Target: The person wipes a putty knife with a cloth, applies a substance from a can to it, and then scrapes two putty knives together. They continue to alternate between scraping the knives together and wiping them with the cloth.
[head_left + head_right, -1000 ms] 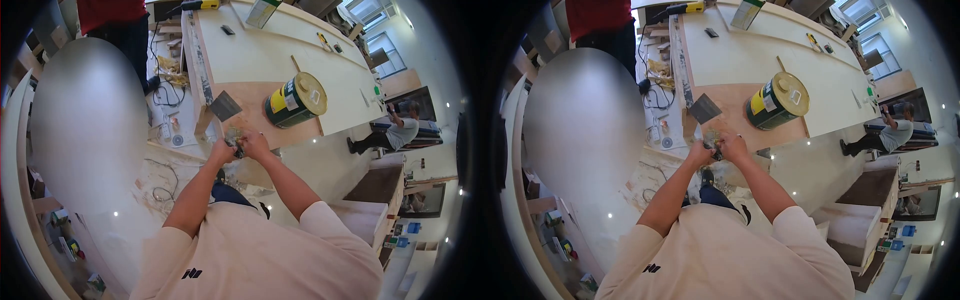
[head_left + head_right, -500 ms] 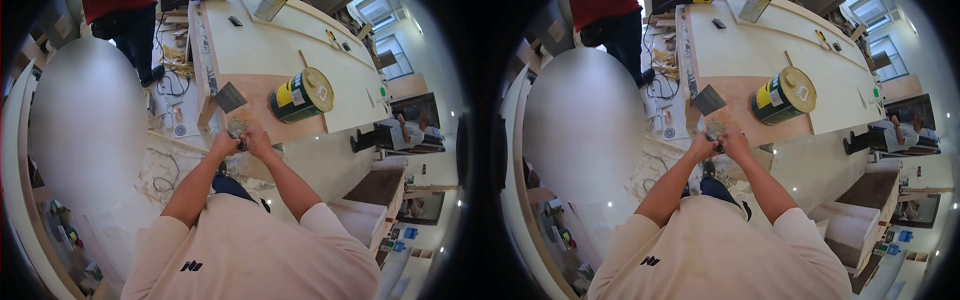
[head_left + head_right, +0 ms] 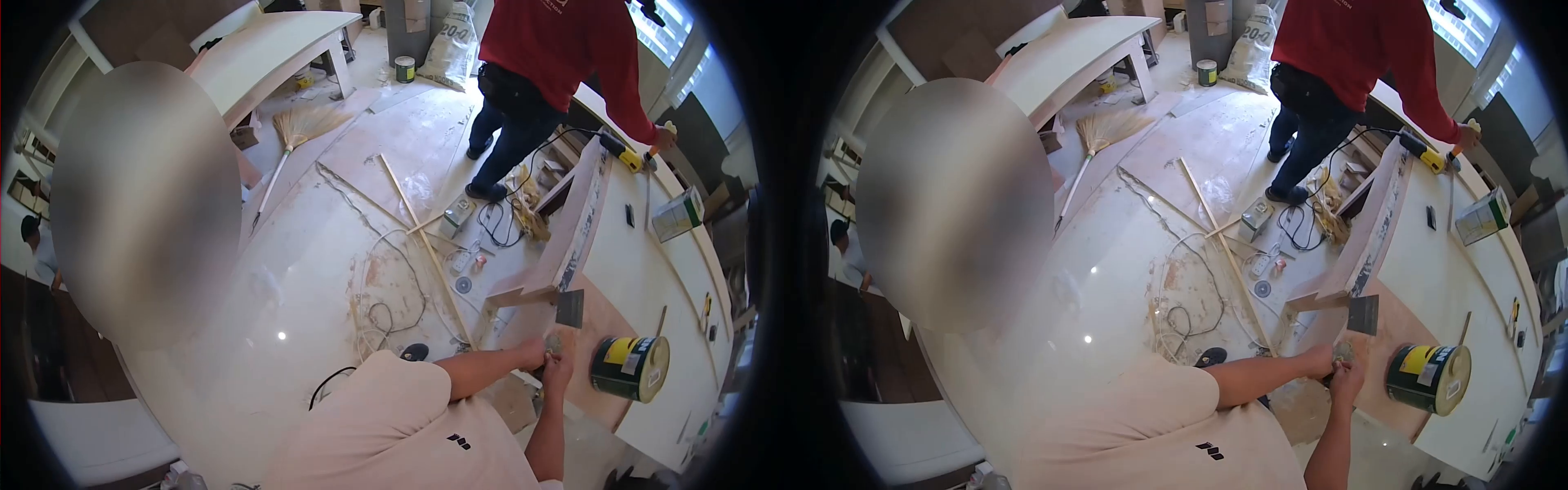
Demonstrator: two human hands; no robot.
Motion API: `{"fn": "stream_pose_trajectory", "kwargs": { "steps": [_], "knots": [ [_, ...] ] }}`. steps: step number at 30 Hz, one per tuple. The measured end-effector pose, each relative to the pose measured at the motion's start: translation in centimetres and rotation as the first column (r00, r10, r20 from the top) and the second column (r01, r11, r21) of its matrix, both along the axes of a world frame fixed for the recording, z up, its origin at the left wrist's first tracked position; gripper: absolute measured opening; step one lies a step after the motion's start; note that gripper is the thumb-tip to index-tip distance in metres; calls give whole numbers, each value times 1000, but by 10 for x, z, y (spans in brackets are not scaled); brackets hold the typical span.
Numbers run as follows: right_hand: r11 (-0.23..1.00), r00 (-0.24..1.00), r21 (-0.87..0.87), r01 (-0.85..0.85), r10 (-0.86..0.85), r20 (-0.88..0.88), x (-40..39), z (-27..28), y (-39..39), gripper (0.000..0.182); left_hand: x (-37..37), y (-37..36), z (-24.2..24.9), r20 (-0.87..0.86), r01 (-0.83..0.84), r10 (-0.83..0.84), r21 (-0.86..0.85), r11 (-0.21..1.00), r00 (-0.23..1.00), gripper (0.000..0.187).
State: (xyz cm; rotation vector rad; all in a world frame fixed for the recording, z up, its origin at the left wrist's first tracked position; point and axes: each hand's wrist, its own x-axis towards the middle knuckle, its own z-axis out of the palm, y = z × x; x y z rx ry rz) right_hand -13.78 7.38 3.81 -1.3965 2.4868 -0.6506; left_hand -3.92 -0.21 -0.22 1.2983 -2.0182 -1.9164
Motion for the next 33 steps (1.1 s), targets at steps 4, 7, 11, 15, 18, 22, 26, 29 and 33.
{"fn": "stream_pose_trajectory", "kwargs": {
  "steps": [4,7,11,15,18,22,26,29,33],
  "knots": [
    [999,999,-38,-22,23,31,-32,-27,-37,18,-24,6,-68,-226,-13,-70,-347,938,972,18],
    [998,993,0,69,-69,-96,-31,-32,-46,26,2,-11,-49,140,417,-427,-614,670,893,18],
    [915,930,-172,366,-366,34,-36,-21,-14,20,-8,-15,-35,12,61,-60,-83,995,998,36],
    [980,974,8,197,-197,115,-3,-10,1,17,3,-13,-36,-15,88,-88,-15,996,996,39],
    [972,966,23,233,-235,108,-1,-4,-21,15,2,-13,-43,-6,107,-107,-13,994,994,40],
    [959,960,-62,276,-272,59,-10,-4,-43,16,2,-17,-29,22,55,-57,72,996,998,45],
    [900,924,-206,384,-372,92,-13,-9,-34,18,9,-18,4,49,72,-70,-52,996,996,37],
    [887,889,-113,447,-426,167,-7,16,3,21,19,-10,23,132,83,-38,-354,932,991,46],
    [932,929,-84,353,-339,147,-2,31,17,22,25,-8,33,121,60,-18,-361,931,992,43]
  ]
}}
